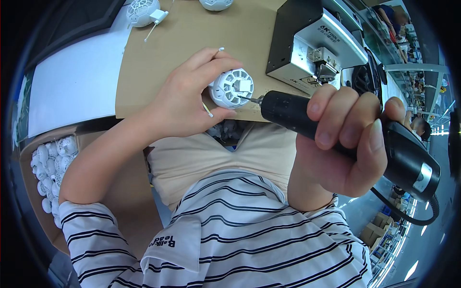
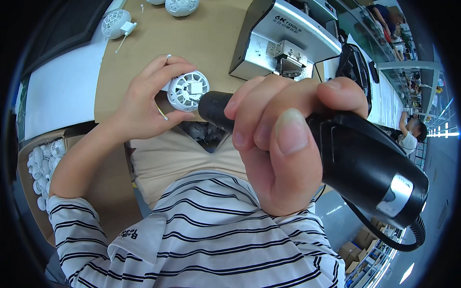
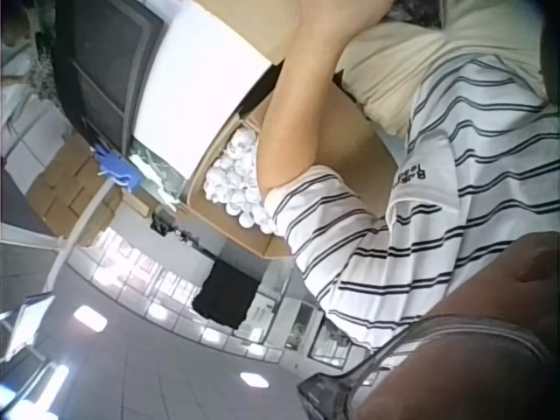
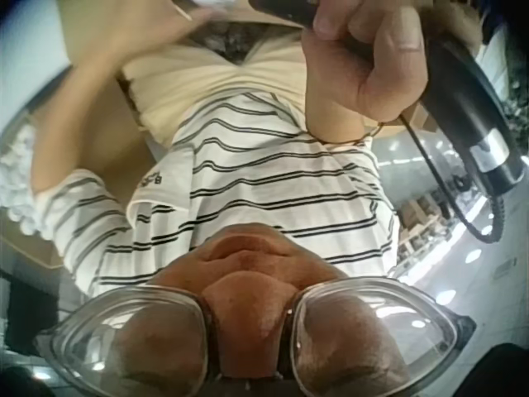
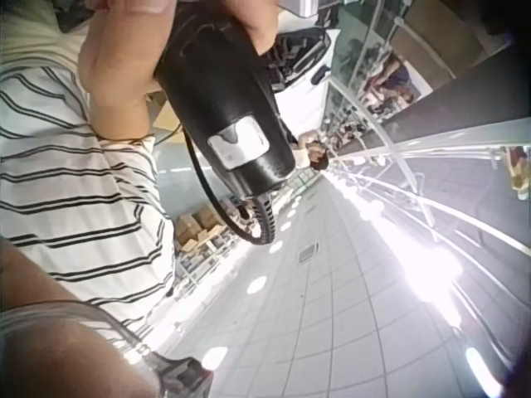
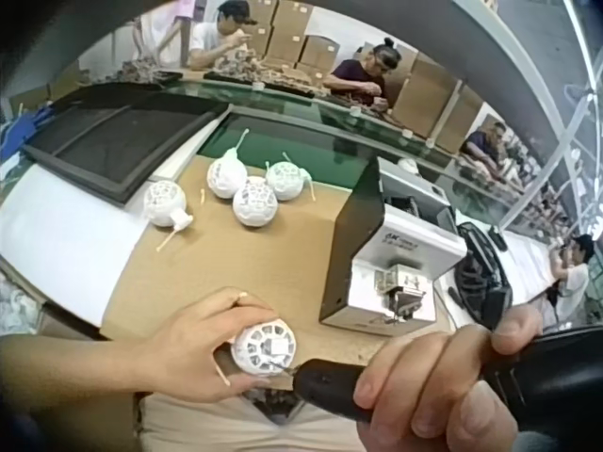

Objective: Assembling white plastic electronic housings by driving screws into pre-drilled holes using an electric screwdriver.

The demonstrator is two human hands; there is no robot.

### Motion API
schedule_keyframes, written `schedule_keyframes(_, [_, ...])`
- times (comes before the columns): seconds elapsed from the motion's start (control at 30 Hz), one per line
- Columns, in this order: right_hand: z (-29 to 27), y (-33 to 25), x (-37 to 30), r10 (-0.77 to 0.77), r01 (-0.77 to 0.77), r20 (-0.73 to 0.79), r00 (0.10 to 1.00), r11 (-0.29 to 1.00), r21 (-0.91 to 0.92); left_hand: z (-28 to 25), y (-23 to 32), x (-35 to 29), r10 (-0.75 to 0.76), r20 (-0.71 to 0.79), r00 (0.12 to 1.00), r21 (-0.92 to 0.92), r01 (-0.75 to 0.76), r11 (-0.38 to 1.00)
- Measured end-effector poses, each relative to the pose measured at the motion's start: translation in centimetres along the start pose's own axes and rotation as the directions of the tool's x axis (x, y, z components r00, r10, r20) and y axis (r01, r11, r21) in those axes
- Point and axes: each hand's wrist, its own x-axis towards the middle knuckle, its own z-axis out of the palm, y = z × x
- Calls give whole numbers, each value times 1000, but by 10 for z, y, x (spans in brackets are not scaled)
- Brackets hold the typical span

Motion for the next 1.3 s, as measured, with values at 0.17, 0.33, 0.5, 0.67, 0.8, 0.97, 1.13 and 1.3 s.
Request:
schedule_keyframes(0.17, [2, 6, 3, -26, 25, 51, 998, 1000, 16, 1, -2, -1, 1, -8, 1000, -31, -1, 1000])
schedule_keyframes(0.33, [0, 2, 5, -8, 10, 83, 997, 999, -30, 2, -2, 0, 8, -10, 1000, -27, -9, 1000])
schedule_keyframes(0.5, [3, 2, 4, 5, -2, 62, 998, 999, -38, 2, -3, -1, 28, -18, 999, -1, -28, 1000])
schedule_keyframes(0.67, [0, 3, 7, 5, -3, 67, 998, 1000, -27, 3, -5, -1, 29, -30, 999, -10, -29, 1000])
schedule_keyframes(0.8, [-2, -5, 11, 23, -23, -15, 1000, 1000, 11, 3, -4, 3, 35, -17, 999, -12, -35, 999])
schedule_keyframes(0.97, [-20, -32, 26, -167, 153, -185, 969, 985, -85, 1, -3, -2, 41, -16, 999, 35, -40, 999])
schedule_keyframes(1.13, [-61, -37, 59, -520, 355, -286, 805, 808, -470, -2, 7, 2, 58, 12, 998, -20, -58, 998])
schedule_keyframes(1.3, [-82, -25, 60, -530, 258, -304, 792, 741, -620, -4, 8, 1, 75, 1, 997, 11, -75, 997])
